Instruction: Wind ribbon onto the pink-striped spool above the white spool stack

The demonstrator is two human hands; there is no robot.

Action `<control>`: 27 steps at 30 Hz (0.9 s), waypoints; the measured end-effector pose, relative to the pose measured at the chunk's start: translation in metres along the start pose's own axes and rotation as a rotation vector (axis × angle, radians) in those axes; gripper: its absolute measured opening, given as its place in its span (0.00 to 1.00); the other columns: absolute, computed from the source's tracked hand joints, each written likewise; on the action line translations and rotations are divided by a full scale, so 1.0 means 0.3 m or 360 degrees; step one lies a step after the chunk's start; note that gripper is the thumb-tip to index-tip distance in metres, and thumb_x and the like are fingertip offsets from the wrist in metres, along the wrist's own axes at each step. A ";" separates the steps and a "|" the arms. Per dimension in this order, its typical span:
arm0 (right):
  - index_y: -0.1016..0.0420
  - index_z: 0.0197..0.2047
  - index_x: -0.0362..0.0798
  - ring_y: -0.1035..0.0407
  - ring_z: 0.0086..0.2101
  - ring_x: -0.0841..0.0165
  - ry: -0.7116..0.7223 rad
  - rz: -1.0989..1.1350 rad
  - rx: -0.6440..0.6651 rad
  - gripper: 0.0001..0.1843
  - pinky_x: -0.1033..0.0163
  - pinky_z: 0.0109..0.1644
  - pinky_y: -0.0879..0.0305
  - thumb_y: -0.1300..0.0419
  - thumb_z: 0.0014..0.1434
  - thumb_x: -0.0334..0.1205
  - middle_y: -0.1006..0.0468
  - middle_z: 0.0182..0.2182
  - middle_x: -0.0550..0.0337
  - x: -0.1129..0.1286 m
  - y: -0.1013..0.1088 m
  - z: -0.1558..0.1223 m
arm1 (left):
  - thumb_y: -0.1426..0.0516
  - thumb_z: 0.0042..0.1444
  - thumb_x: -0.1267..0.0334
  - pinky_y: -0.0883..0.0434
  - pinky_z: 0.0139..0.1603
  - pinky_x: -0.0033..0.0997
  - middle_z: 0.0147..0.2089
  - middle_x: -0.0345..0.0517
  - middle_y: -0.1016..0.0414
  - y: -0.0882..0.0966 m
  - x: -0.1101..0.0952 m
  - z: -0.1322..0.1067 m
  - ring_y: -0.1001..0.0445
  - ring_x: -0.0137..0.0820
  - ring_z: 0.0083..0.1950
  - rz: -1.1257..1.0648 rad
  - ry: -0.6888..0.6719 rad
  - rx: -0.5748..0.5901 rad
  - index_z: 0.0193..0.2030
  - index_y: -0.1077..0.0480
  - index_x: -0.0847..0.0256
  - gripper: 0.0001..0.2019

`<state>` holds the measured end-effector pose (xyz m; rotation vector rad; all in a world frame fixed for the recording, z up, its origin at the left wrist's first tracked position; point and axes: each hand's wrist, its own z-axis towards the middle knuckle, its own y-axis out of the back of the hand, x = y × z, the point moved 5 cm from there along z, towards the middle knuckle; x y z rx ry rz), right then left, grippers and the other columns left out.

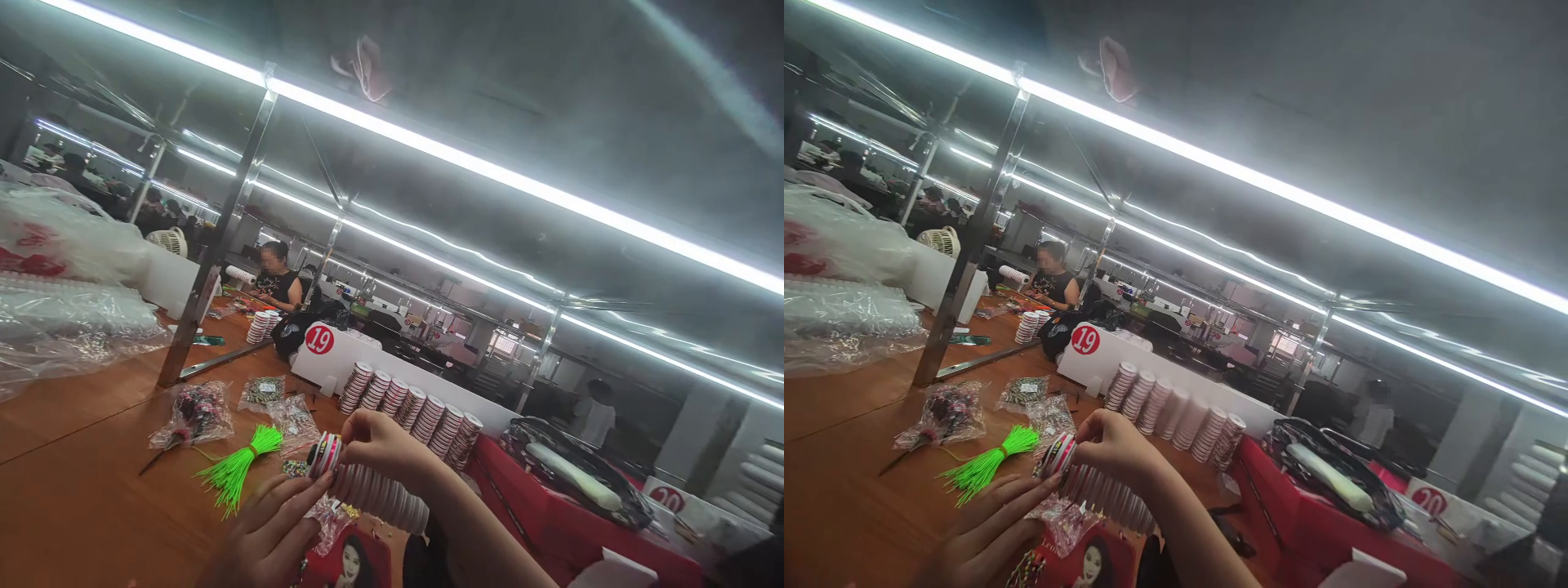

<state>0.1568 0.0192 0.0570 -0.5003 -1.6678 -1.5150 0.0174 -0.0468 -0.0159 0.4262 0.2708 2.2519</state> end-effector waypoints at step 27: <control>0.33 0.28 0.44 0.47 0.23 0.76 -0.0066 -0.0207 0.0207 0.09 0.68 0.22 0.55 0.38 0.43 0.37 0.37 0.20 0.69 0.024 -0.004 0.024 | 0.50 0.59 0.69 0.31 0.49 0.31 0.52 0.42 0.25 -0.020 0.001 -0.019 0.30 0.32 0.51 -0.0021 0.0041 0.0016 0.40 0.28 0.57 0.10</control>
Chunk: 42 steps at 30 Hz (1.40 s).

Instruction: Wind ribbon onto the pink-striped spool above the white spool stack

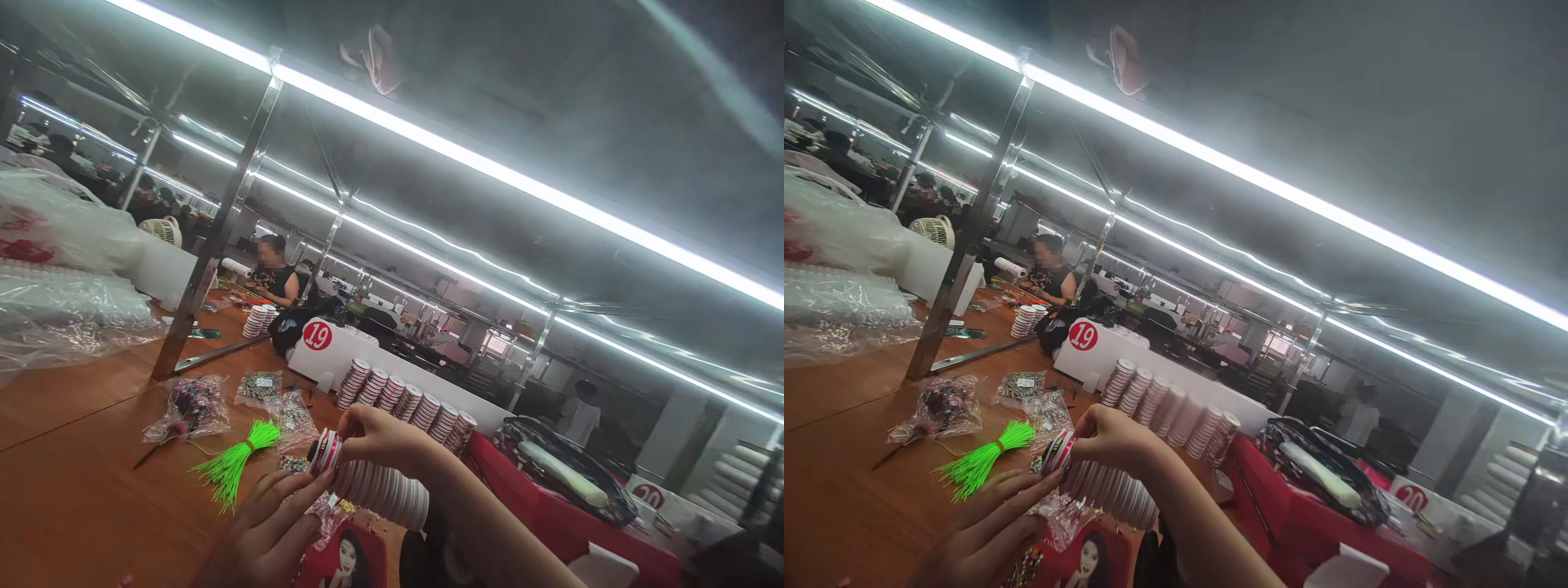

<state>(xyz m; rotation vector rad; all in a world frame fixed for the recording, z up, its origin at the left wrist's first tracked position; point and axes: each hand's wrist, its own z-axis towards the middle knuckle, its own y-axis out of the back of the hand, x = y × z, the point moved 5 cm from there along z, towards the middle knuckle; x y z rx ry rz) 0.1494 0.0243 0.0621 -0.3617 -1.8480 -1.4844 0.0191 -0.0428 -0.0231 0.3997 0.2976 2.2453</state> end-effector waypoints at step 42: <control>0.35 0.31 0.47 0.38 0.26 0.73 0.0308 -0.0558 -0.0219 0.14 0.69 0.28 0.47 0.32 0.46 0.37 0.32 0.25 0.68 0.052 0.031 -0.033 | 0.48 0.57 0.71 0.30 0.48 0.34 0.50 0.43 0.23 -0.010 -0.001 -0.001 0.28 0.34 0.49 -0.0060 0.0012 -0.0034 0.38 0.29 0.58 0.08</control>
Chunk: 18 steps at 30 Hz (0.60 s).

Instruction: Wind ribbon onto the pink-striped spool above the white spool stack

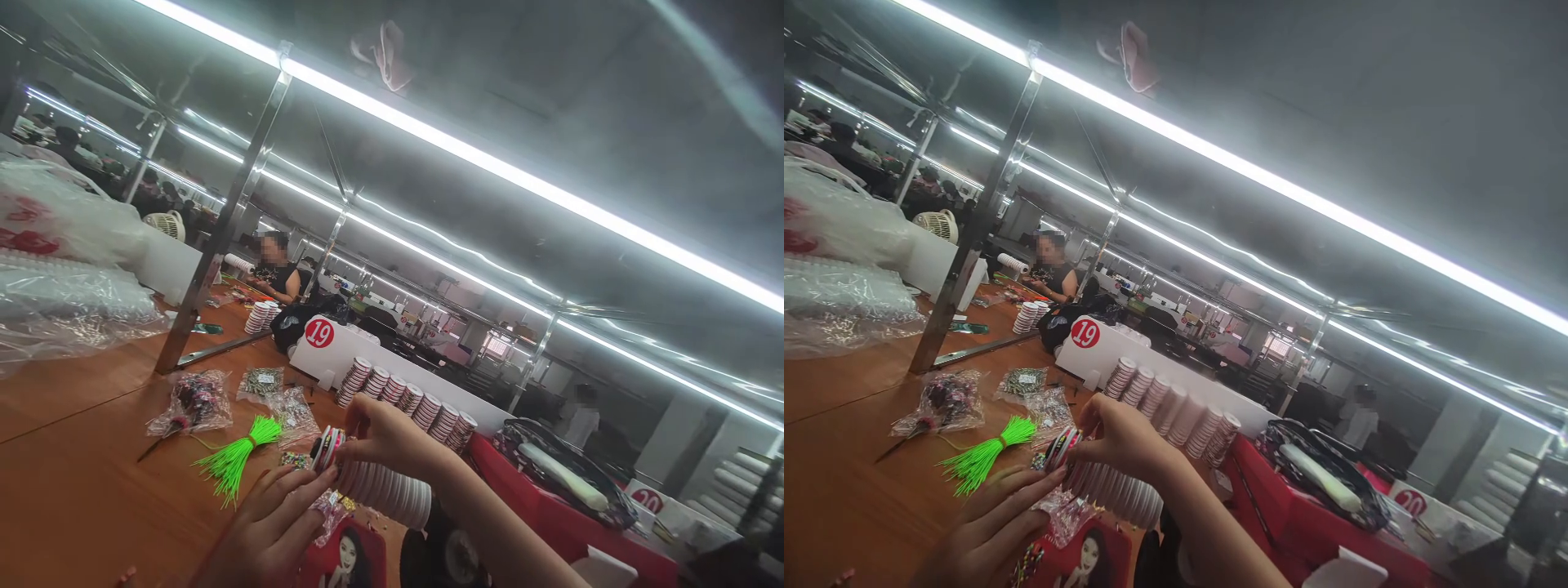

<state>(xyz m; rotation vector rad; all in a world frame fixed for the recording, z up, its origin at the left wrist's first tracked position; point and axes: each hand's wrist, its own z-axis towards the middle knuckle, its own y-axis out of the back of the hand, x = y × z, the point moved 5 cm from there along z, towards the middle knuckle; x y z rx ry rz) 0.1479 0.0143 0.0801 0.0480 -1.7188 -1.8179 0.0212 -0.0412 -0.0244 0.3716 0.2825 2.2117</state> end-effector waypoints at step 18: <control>0.33 0.30 0.48 0.36 0.25 0.74 0.0324 -0.0409 -0.0003 0.13 0.71 0.26 0.49 0.31 0.46 0.39 0.30 0.24 0.69 0.040 0.024 0.013 | 0.46 0.55 0.72 0.31 0.50 0.35 0.54 0.44 0.27 -0.014 0.005 -0.022 0.31 0.35 0.53 -0.0014 0.0012 0.0083 0.38 0.30 0.58 0.08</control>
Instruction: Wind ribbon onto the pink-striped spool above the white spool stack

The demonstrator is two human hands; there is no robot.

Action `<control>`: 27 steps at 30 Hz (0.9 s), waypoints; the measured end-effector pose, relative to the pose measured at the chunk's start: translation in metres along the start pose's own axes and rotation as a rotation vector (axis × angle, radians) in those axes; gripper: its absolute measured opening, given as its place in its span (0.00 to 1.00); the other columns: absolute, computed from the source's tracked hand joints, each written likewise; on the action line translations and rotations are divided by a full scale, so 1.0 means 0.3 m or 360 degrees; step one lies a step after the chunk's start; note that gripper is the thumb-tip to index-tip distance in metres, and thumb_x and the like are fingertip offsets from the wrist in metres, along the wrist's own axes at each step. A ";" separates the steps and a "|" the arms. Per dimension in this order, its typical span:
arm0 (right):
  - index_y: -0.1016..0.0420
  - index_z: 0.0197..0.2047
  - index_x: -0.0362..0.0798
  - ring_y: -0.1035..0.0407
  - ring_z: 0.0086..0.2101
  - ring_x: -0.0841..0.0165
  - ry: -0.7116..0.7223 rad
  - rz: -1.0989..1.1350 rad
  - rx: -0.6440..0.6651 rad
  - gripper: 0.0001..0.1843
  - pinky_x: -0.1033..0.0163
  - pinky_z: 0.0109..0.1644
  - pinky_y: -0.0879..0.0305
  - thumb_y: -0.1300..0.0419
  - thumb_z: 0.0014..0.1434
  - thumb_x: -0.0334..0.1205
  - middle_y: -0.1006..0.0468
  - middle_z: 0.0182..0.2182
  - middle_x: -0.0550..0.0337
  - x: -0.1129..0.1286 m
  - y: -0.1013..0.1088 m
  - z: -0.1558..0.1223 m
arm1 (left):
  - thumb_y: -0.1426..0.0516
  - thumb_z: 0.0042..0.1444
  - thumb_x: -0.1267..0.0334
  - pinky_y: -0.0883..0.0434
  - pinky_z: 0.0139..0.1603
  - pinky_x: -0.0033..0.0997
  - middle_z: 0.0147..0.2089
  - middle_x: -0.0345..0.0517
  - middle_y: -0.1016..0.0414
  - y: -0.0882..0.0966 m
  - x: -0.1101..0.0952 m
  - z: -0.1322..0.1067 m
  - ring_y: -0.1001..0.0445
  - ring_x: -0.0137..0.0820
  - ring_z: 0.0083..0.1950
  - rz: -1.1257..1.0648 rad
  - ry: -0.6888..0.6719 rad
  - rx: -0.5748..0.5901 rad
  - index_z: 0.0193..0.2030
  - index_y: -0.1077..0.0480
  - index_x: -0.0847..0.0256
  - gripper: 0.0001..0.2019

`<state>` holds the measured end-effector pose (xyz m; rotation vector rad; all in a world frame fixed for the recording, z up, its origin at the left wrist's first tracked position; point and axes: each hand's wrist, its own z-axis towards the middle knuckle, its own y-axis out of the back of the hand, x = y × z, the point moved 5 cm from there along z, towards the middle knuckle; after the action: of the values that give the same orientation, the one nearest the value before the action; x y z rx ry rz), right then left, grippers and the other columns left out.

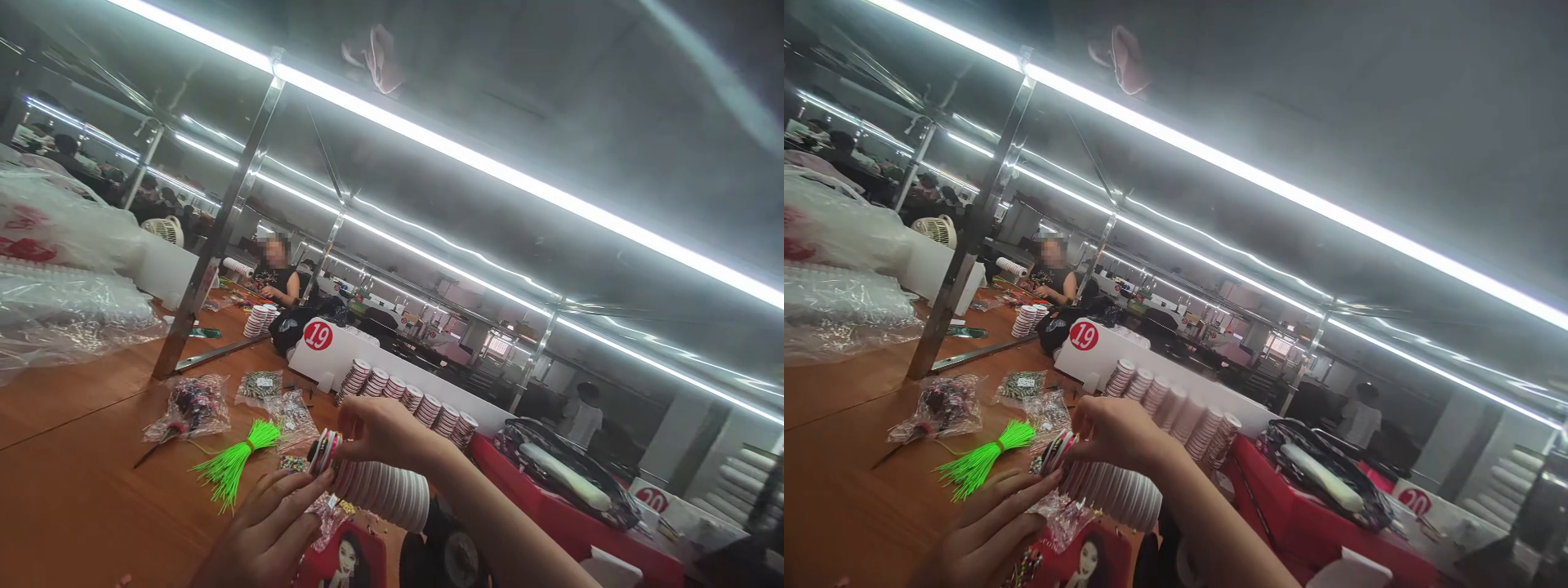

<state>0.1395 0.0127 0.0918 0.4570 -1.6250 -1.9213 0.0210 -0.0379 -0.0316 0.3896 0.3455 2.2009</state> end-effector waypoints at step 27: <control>0.32 0.30 0.48 0.34 0.27 0.74 -0.0139 0.0310 0.0009 0.09 0.71 0.28 0.44 0.34 0.48 0.34 0.30 0.25 0.69 -0.027 -0.015 -0.016 | 0.46 0.55 0.71 0.30 0.49 0.32 0.50 0.45 0.24 0.016 0.003 0.015 0.29 0.34 0.51 -0.0044 0.0022 -0.0039 0.38 0.29 0.58 0.07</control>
<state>0.1477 0.0143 0.0856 0.2108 -1.6647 -1.8131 0.0188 -0.0395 -0.0257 0.3541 0.3293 2.1798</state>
